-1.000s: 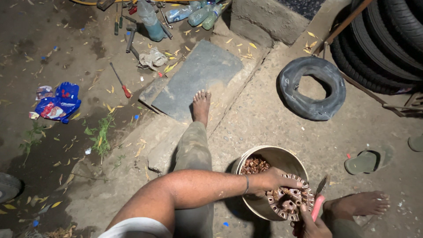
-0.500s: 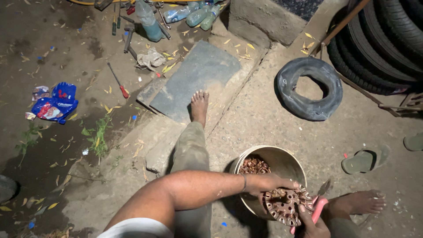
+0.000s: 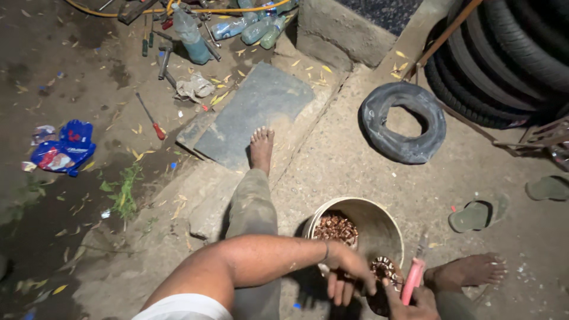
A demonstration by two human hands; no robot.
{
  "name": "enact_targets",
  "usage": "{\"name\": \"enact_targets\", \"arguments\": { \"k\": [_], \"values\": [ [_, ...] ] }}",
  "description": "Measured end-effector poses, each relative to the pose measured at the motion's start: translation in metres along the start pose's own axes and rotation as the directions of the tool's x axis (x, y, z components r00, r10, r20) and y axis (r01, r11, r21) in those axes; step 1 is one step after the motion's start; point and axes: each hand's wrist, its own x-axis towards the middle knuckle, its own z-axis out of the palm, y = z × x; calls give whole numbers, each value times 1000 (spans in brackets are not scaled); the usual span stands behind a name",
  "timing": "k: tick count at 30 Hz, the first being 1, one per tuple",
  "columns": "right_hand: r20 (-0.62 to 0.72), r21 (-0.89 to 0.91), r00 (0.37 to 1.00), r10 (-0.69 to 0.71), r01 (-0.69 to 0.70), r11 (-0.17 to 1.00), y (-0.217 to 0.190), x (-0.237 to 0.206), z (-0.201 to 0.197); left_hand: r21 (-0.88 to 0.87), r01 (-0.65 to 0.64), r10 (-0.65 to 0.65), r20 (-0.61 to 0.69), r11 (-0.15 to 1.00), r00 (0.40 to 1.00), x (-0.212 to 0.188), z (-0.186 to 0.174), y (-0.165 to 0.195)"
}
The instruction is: The person sits on the ground and uses pliers to pull pins from a circular metal rotor, dropping the removed pins into a bucket. The person repeatedly rotates the rotor and extracts pins one by one.
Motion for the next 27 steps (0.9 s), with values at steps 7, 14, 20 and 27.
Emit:
{"name": "enact_targets", "arguments": {
  "k": [7,14,20,27],
  "values": [
    [-62,48,892,-447,450,892,-59,-2,-29,-236,-109,146,143,966,979,60,1,-27],
    [37,141,880,-473,464,875,-59,5,-27,-188,-331,302,-168,925,938,95,14,-51],
    [110,93,873,-476,468,879,-61,18,-34,-345,-470,398,-260,812,880,71,11,-38],
    [-46,547,545,-837,715,436,-52,63,-27,32,-659,541,-603,751,586,32,-3,-5]
  ]
}}
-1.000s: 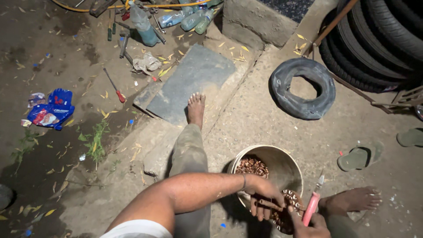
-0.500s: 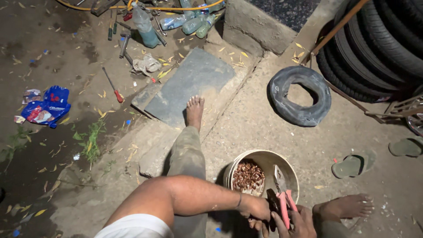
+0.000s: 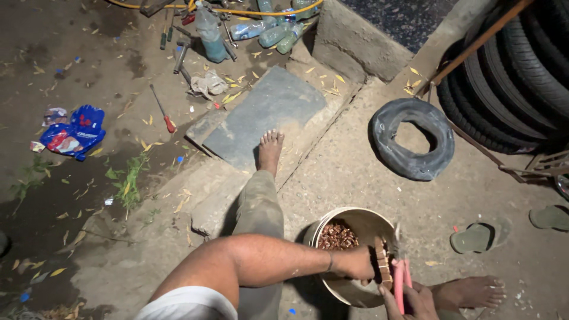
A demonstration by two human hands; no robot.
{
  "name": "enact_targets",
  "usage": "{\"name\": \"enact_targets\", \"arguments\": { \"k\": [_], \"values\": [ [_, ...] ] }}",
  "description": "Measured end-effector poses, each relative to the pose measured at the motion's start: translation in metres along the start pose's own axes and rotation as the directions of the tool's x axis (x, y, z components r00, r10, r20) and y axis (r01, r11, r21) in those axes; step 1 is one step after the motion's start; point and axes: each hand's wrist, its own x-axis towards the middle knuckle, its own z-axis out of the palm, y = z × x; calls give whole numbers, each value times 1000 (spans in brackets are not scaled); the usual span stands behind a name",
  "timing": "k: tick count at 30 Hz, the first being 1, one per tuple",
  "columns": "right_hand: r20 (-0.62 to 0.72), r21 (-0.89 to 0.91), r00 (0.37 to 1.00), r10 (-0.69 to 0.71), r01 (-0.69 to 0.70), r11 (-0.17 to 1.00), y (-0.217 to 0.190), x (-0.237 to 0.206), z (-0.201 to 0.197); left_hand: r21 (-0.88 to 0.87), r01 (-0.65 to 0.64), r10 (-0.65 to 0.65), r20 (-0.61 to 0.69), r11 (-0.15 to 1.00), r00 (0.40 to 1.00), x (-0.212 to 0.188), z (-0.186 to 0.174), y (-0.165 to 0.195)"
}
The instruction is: The person sits on the ground and uses pliers to pull pins from a circular metal rotor, dropping the removed pins into a bucket. The person repeatedly rotates the rotor and extracts pins one by one.
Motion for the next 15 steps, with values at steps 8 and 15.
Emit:
{"name": "enact_targets", "arguments": {
  "k": [8,15],
  "values": [
    [-18,-47,934,358,-358,933,38,-43,3,380,-395,447,-58,837,892,11,-20,4],
    [-33,19,943,330,-330,944,36,-46,6,424,-159,218,-94,892,971,17,-17,-7]
  ]
}}
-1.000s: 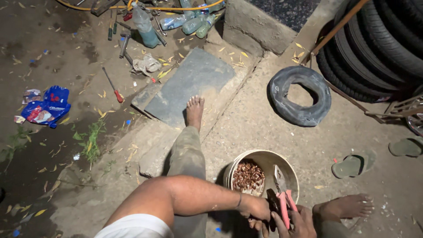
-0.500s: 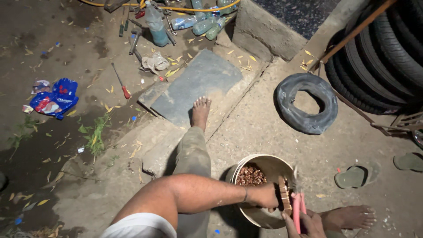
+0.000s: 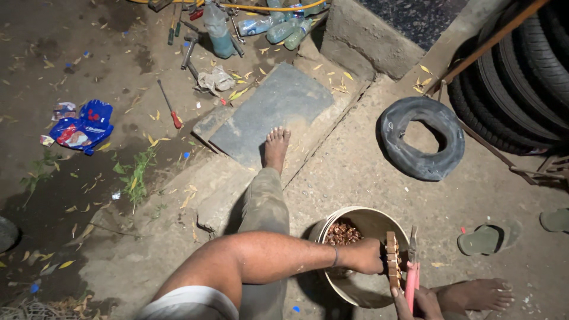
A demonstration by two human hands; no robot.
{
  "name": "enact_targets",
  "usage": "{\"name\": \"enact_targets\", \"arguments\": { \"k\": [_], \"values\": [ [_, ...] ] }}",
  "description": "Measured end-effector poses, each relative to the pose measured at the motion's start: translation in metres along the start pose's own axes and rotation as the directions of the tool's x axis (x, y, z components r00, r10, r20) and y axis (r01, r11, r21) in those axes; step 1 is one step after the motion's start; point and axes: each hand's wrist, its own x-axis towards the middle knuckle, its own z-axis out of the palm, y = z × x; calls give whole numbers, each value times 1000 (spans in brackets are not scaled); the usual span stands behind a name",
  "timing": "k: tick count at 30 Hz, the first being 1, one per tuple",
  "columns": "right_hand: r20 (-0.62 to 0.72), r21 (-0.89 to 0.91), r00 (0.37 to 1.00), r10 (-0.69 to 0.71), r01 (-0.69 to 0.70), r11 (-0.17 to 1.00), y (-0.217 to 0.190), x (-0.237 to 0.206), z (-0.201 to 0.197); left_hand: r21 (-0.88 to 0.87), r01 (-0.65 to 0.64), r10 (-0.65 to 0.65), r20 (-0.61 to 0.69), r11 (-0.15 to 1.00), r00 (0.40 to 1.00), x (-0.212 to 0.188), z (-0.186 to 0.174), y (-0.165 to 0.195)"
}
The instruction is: The person sits on the ground and uses pliers to pull pins from a circular metal rotor, dropping the removed pins into a bucket. The person repeatedly rotates the rotor and extracts pins one by one.
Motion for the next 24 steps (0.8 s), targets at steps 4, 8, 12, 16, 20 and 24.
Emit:
{"name": "enact_targets", "arguments": {
  "k": [4,8,12,16,20,24],
  "values": [
    [64,-20,996,68,-67,998,-5,3,-2,136,-147,148,3,980,989,5,3,-7],
    [47,17,998,37,-38,999,-4,2,-3,151,-153,154,3,977,988,4,2,-4],
    [1,44,1000,25,-25,999,0,-8,3,90,-158,160,-14,983,987,-1,-2,3],
    [-196,-52,980,-31,21,998,-11,-11,11,153,-142,141,16,978,990,-3,-10,12],
    [-226,-68,923,311,-333,940,-61,3,4,179,-168,169,10,969,986,-4,-20,25],
    [-386,183,797,465,-427,885,-143,-8,-15,129,-379,390,-68,916,918,-4,-39,24]
  ]
}}
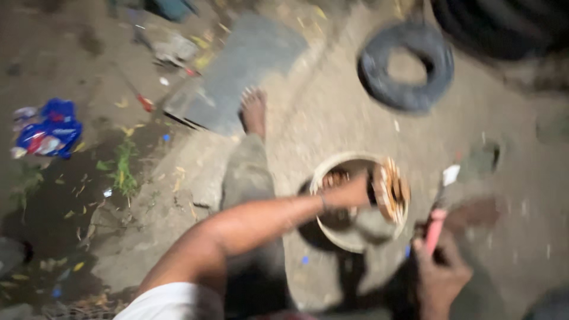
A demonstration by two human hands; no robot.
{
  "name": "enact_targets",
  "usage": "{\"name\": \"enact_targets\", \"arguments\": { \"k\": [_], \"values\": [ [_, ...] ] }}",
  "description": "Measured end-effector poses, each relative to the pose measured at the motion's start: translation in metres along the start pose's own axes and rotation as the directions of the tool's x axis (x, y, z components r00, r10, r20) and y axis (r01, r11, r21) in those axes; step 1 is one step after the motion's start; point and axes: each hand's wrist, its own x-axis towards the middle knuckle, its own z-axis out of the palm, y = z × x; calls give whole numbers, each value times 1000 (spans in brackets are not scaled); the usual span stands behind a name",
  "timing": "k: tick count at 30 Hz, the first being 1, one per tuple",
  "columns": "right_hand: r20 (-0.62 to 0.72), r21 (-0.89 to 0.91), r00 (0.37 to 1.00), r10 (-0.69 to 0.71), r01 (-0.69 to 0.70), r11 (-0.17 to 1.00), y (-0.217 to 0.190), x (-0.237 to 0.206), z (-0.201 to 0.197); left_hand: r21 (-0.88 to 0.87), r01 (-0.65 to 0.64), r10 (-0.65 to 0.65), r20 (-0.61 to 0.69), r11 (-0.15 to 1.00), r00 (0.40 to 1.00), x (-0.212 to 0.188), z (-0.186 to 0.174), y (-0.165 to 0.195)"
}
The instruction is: The person sits on the ground and uses pliers to pull pins from a circular metal rotor, dropping the removed pins into a bucket. The person repeatedly rotates the rotor and extracts pins one by one.
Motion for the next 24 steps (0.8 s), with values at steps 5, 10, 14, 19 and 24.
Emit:
{"name": "enact_targets", "arguments": {
  "k": [5,10,14,19,24],
  "values": [
    [20,504,962,273,-246,828,-38,-13,11,-106,-30,28,-20,994,999,-25,-31,-18],
    [170,573,927,335,-370,731,-37,-21,14,-385,152,-180,-36,910,983,-50,-56,-27],
    [171,467,937,305,-350,812,-34,-22,13,-390,26,-71,-102,921,992,-60,-66,-40],
    [223,327,913,340,-399,856,-31,-23,28,-254,10,-35,-93,967,995,-65,-69,-61],
    [242,-47,967,81,-71,996,-33,-19,31,-155,-4,-4,-57,988,998,-57,-75,-60]
  ]
}}
